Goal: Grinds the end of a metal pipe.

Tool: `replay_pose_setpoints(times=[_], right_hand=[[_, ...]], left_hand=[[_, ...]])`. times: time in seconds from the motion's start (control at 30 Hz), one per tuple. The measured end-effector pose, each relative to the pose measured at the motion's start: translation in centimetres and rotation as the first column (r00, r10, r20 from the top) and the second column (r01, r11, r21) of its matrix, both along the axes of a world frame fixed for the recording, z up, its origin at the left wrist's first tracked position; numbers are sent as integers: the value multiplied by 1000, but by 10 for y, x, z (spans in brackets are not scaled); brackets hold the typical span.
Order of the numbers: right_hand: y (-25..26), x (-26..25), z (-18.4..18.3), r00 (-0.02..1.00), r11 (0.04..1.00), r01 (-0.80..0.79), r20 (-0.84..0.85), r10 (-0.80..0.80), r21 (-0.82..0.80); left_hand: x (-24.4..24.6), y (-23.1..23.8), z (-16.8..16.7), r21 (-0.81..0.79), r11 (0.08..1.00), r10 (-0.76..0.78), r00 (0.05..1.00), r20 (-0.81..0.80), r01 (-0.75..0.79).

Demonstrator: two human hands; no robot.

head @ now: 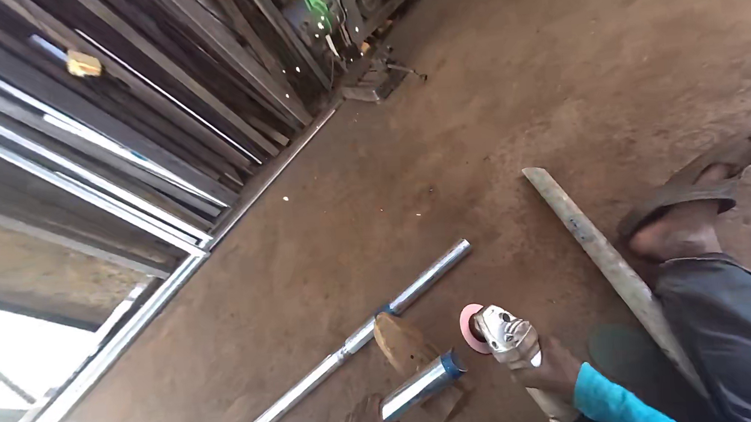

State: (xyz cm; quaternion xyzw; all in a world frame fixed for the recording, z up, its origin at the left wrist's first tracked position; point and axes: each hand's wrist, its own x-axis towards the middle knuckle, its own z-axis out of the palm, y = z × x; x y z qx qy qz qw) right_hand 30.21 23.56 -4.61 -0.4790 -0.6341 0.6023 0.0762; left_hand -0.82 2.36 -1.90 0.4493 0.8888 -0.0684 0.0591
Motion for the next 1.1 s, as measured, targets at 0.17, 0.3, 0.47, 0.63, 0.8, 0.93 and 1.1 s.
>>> replay_pose_setpoints(times=[0.17,0.3,0.47,0.63,0.8,0.93,1.1], right_hand=[[7,30,0,993,981,-26,-116,3,-194],[1,27,12,937,925,211,-206,-284,-316],[22,12,45,485,779,133,-645,-590,-613],[34,53,71,673,831,241,-531,-515,-501],[21,58,50,996,975,-59,-77,44,-214],[8,38,22,968,947,-246,6,253,-205],[5,31,22,943,927,-305,68,327,-218]], left_hand=[[0,-14,-21,215,965,-115,979,-166,150],[-3,-14,-25,275,942,-133,966,-223,193],[-4,-15,-32,301,925,-145,947,-285,232],[-6,-15,-30,282,934,-143,953,-266,219],[-3,-18,-33,304,922,-149,946,-289,238],[-4,-35,-48,337,892,-180,922,-342,299],[-1,-38,-48,379,863,-185,906,-380,335]])
